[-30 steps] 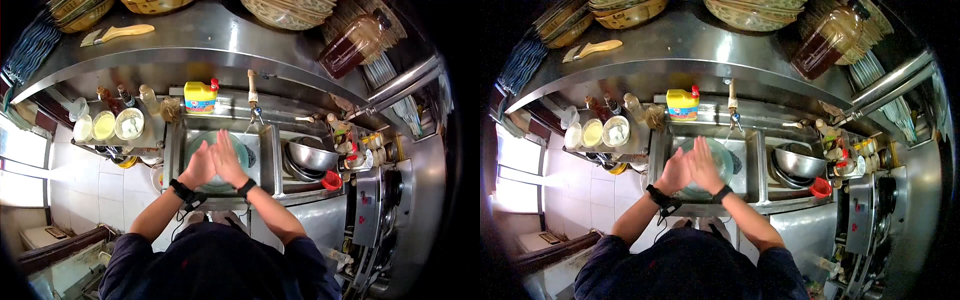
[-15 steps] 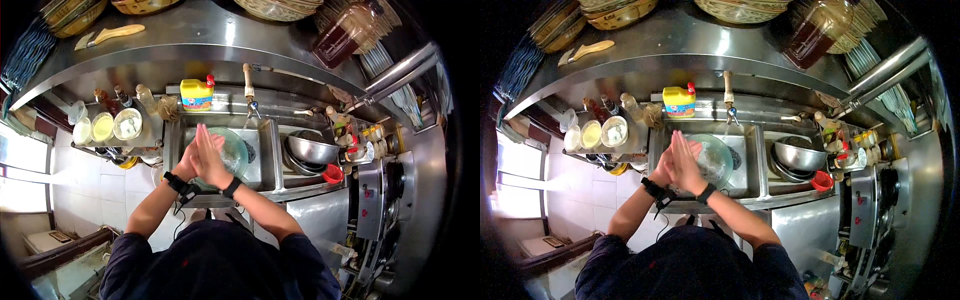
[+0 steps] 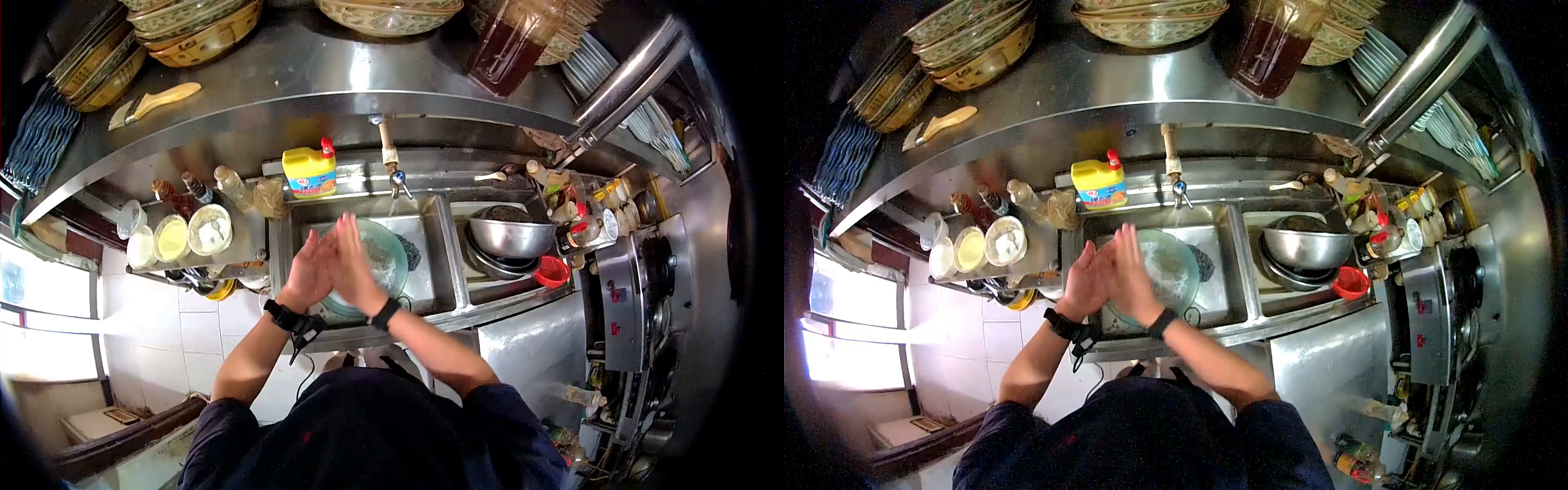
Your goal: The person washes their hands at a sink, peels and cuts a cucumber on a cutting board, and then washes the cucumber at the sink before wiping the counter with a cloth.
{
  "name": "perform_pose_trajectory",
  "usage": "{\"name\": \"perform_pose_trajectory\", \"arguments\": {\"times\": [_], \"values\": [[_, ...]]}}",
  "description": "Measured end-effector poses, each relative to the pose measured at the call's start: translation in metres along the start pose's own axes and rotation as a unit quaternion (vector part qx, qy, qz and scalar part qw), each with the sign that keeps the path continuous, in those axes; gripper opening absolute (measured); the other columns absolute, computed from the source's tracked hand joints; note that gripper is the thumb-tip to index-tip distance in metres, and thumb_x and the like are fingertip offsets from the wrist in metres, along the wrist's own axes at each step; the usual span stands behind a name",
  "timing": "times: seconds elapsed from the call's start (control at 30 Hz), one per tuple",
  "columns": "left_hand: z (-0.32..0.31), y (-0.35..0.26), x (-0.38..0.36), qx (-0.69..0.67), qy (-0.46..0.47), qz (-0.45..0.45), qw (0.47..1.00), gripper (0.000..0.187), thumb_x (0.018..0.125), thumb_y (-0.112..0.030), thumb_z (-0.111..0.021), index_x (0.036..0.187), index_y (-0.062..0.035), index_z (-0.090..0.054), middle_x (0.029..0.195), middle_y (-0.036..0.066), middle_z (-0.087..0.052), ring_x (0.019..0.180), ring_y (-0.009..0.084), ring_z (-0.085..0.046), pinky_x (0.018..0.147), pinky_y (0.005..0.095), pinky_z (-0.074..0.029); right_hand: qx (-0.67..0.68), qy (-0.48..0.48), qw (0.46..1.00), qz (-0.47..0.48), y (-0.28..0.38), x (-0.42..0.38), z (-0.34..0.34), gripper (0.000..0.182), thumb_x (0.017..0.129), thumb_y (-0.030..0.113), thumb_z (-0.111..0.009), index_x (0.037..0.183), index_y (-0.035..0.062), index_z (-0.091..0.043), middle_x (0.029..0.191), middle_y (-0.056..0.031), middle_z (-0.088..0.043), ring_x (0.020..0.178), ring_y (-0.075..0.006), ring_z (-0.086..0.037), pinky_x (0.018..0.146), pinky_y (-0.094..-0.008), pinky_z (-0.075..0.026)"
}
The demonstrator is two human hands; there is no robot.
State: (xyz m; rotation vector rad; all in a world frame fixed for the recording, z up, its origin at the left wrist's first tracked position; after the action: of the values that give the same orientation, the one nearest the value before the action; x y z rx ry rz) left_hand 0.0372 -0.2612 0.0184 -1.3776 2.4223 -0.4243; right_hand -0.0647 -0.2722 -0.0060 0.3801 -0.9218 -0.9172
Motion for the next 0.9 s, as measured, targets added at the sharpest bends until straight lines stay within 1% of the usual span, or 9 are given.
{"name": "perform_pose_trajectory", "arguments": {"times": [0.1,0.17,0.37,0.43,0.47,0.57,0.63,0.77,0.9], "values": [[0.016,0.012,0.009,0.030,-0.051,-0.017,0.998,0.060,0.106,-0.048,-0.034,0.150,-0.0071,-0.035,0.151,0.008,-0.044,0.137,0.0233,-0.043,0.117,0.0407,-0.030,0.066,0.015,0.997,0.046,0.041,0.007,0.013,0.065,0.102,0.027,-0.041,0.152,-0.0081,-0.020,0.157,-0.0289,-0.025,0.147,-0.0460,-0.020,0.121,-0.0497,-0.016],[0.011,0.029,0.005,0.037,0.018,0.021,0.999,0.063,0.106,-0.050,-0.034,0.153,-0.0072,-0.031,0.153,0.008,-0.042,0.138,0.0230,-0.042,0.117,0.0401,-0.031,0.123,0.034,0.992,0.020,0.022,0.023,0.024,0.062,0.102,0.028,-0.039,0.151,-0.0070,-0.022,0.157,-0.0283,-0.025,0.147,-0.0448,-0.021,0.122,-0.0484,-0.015],[-0.003,0.019,0.017,0.069,0.015,0.025,0.997,0.066,0.106,-0.052,-0.031,0.154,-0.0059,-0.028,0.157,0.008,-0.036,0.142,0.0256,-0.036,0.120,0.0430,-0.024,-0.070,0.016,0.997,0.007,0.001,-0.008,0.015,0.070,0.096,0.022,-0.052,0.152,-0.0057,-0.021,0.155,-0.0286,-0.030,0.147,-0.0435,-0.024,0.121,-0.0510,-0.017],[0.000,0.024,0.028,-0.100,0.018,-0.003,0.995,0.065,0.107,-0.051,-0.028,0.154,-0.0069,-0.027,0.159,0.009,-0.031,0.145,0.0245,-0.032,0.118,0.0406,-0.028,-0.048,0.025,0.998,0.018,0.035,-0.001,0.034,0.069,0.096,0.022,-0.052,0.152,-0.0054,-0.022,0.155,-0.0286,-0.030,0.146,-0.0436,-0.026,0.119,-0.0548,-0.019],[-0.013,0.024,0.013,0.147,0.019,-0.065,0.987,0.063,0.107,-0.050,-0.027,0.153,-0.0079,-0.029,0.156,0.009,-0.037,0.142,0.0252,-0.037,0.117,0.0410,-0.030,0.017,0.043,0.999,-0.004,0.029,0.007,0.034,0.070,0.095,0.021,-0.053,0.152,-0.0049,-0.022,0.156,-0.0283,-0.028,0.146,-0.0448,-0.025,0.119,-0.0551,-0.020],[0.004,0.043,0.016,0.025,-0.034,0.046,0.998,0.060,0.107,-0.049,-0.027,0.152,-0.0089,-0.032,0.151,0.009,-0.044,0.138,0.0254,-0.043,0.115,0.0412,-0.033,0.066,0.100,0.989,-0.089,-0.014,0.016,0.034,0.072,0.094,0.019,-0.055,0.153,-0.0045,-0.021,0.157,-0.0293,-0.025,0.145,-0.0479,-0.025,0.118,-0.0529,-0.023],[0.001,0.026,0.013,0.048,-0.050,0.044,0.997,0.060,0.107,-0.048,-0.032,0.150,-0.0070,-0.035,0.151,0.008,-0.044,0.138,0.0245,-0.042,0.117,0.0404,-0.030,-0.029,0.056,0.998,0.018,-0.015,0.006,0.037,0.070,0.095,0.023,-0.053,0.152,-0.0061,-0.023,0.155,-0.0308,-0.026,0.146,-0.0462,-0.023,0.119,-0.0504,-0.023],[0.003,0.020,0.029,0.043,-0.013,-0.002,0.999,0.059,0.107,-0.050,-0.026,0.151,-0.0113,-0.035,0.147,0.005,-0.048,0.134,0.0240,-0.046,0.113,0.0409,-0.035,0.030,0.057,0.998,0.024,0.040,-0.010,0.034,0.066,0.097,0.024,-0.050,0.149,-0.0076,-0.027,0.156,-0.0300,-0.026,0.150,-0.0427,-0.015,0.122,-0.0506,-0.015],[-0.017,0.035,0.020,0.065,-0.053,0.029,0.996,0.063,0.107,-0.051,-0.028,0.153,-0.0084,-0.031,0.154,0.005,-0.041,0.138,0.0230,-0.042,0.116,0.0408,-0.032,0.041,0.088,0.995,-0.003,-0.022,0.015,0.051,0.074,0.098,0.029,-0.050,0.153,-0.0075,-0.019,0.159,-0.0282,-0.020,0.150,-0.0430,-0.013,0.122,-0.0482,-0.011]]}}
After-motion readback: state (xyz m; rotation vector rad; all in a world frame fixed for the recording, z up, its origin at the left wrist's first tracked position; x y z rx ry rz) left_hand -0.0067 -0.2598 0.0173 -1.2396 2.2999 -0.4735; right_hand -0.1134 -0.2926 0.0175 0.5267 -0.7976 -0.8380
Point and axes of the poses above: each hand's wrist, its own x-axis towards the middle knuckle, its own z-axis out of the back of the hand, y = z × x, the point moved 3 cm from there along x, towards the middle knuckle
